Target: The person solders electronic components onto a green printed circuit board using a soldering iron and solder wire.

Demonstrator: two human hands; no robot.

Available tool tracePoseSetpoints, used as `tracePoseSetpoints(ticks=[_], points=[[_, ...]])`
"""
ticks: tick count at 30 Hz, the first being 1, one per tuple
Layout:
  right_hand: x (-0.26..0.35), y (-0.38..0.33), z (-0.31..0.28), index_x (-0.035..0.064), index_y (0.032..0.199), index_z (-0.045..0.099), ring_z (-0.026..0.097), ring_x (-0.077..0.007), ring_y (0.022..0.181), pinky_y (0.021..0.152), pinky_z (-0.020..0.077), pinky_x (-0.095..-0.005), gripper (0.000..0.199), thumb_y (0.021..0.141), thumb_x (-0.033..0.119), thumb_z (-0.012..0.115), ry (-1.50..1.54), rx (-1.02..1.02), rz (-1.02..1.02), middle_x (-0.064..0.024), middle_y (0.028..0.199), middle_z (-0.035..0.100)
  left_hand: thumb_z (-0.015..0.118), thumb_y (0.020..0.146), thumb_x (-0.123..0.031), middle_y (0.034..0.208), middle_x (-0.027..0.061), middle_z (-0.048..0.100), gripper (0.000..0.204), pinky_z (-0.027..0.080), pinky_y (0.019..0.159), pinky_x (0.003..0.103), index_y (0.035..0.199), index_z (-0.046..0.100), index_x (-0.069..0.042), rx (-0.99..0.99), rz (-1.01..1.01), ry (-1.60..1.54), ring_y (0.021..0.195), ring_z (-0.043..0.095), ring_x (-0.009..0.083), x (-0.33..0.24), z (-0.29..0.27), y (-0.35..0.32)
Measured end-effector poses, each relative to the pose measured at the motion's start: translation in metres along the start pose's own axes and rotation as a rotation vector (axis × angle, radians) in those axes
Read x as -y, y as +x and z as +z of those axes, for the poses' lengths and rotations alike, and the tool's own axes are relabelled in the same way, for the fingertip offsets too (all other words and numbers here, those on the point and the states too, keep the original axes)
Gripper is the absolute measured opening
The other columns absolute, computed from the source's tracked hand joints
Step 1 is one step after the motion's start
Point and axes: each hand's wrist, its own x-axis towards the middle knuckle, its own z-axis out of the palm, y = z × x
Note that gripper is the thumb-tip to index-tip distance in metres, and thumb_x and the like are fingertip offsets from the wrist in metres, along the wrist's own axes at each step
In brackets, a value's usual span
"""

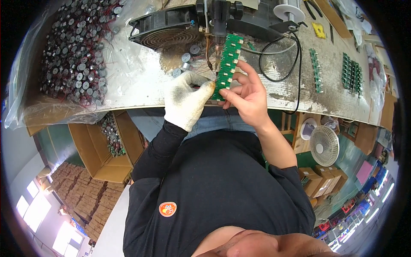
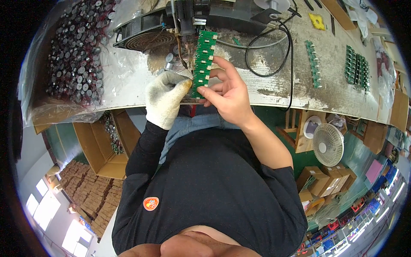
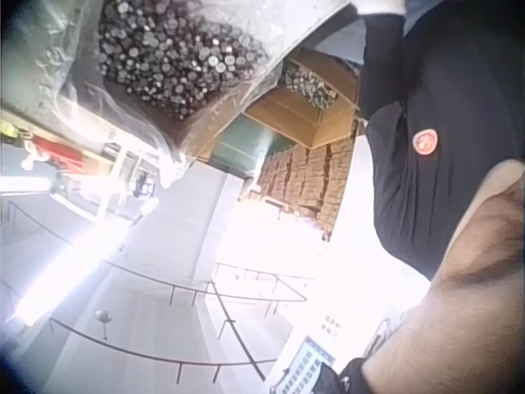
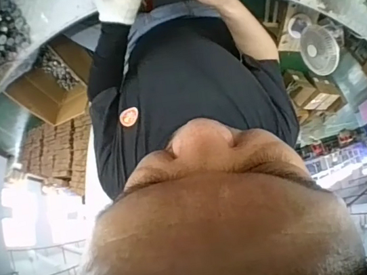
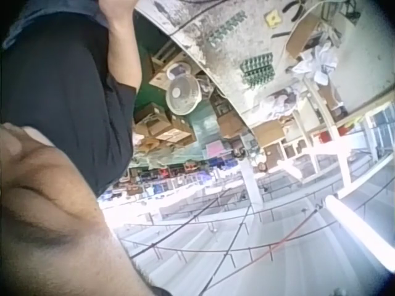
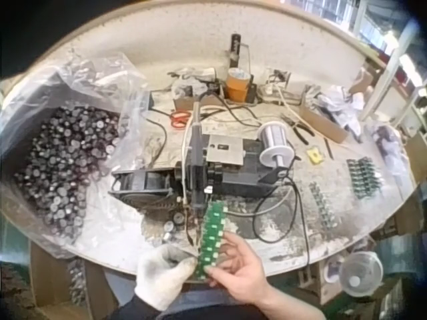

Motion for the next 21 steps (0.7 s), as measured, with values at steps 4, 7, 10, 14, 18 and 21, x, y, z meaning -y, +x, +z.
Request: tracePoseSetpoints(ticks=[4, 7, 10, 14, 18, 21], points=[[-0.0008, -0.0011, -0.0001, 0.0046, 0.139, 0.026, 0.065, -0.0176, 0.069, 0.055, 0.0532, -0.0244, 0.069, 0.081, -0.010, 0.060, 0.009, -0.004, 0.017, -0.0165, 0.107, 0.055, 0.070, 0.078, -0.014, 0.072, 0.0077, 0.065, 0.016, 0.047, 0.064, 0.027, 0.080, 0.067, 0.002, -0.009, -0.022, -0.044, 0.068, 0.060, 0.0120, 0.0042, 0.0009, -0.0010], [-0.0029, -0.0013, -0.0009, 0.0048, 0.139, 0.026, 0.065, -0.0180, 0.069, 0.055, 0.0530, -0.0242, 0.069, 0.081, -0.010, 0.061, 0.000, -0.001, 0.002, -0.0165, 0.106, 0.056, 0.069, 0.079, -0.013, 0.073, 0.0077, 0.065, 0.015, 0.047, 0.063, 0.027, 0.080, 0.066, 0.002, 0.000, -0.010, -0.052, 0.068, 0.060, 0.0121, 0.0060, 0.0000, -0.0016], [-0.0012, -0.0031, -0.0001, 0.0050, 0.139, 0.026, 0.066, -0.0184, 0.069, 0.054, 0.0529, -0.0241, 0.069, 0.081, -0.009, 0.061, -0.007, 0.006, 0.021, -0.0166, 0.106, 0.056, 0.069, 0.080, -0.013, 0.073, 0.0079, 0.064, 0.015, 0.047, 0.063, 0.027, 0.080, 0.065, 0.002, -0.018, -0.067, -0.101, 0.068, 0.059, 0.0122, 0.0058, 0.0009, -0.0025], [-0.0015, -0.0045, 0.0012, 0.0050, 0.139, 0.026, 0.066, -0.0186, 0.069, 0.054, 0.0529, -0.0239, 0.069, 0.081, -0.009, 0.061, -0.008, 0.002, 0.028, -0.0169, 0.106, 0.056, 0.068, 0.080, -0.013, 0.072, 0.0076, 0.063, 0.015, 0.047, 0.062, 0.027, 0.079, 0.064, 0.002, -0.038, -0.034, -0.083, 0.068, 0.059, 0.0122, 0.0049, 0.0017, -0.0021], [-0.0009, -0.0031, 0.0018, 0.0046, 0.139, 0.026, 0.066, -0.0183, 0.069, 0.054, 0.0526, -0.0237, 0.069, 0.081, -0.008, 0.061, -0.008, 0.004, 0.023, -0.0172, 0.107, 0.056, 0.069, 0.080, -0.013, 0.071, 0.0074, 0.062, 0.016, 0.047, 0.062, 0.027, 0.078, 0.063, 0.002, -0.048, -0.024, -0.081, 0.067, 0.058, 0.0125, 0.0090, 0.0023, 0.0002], [-0.0007, -0.0022, 0.0023, 0.0045, 0.139, 0.027, 0.066, -0.0181, 0.069, 0.054, 0.0524, -0.0235, 0.069, 0.081, -0.008, 0.062, -0.008, 0.006, 0.011, -0.0171, 0.107, 0.056, 0.069, 0.079, -0.014, 0.071, 0.0078, 0.062, 0.017, 0.047, 0.062, 0.027, 0.078, 0.063, 0.002, -0.054, -0.010, -0.082, 0.067, 0.059, 0.0129, 0.0087, 0.0019, 0.0002]])
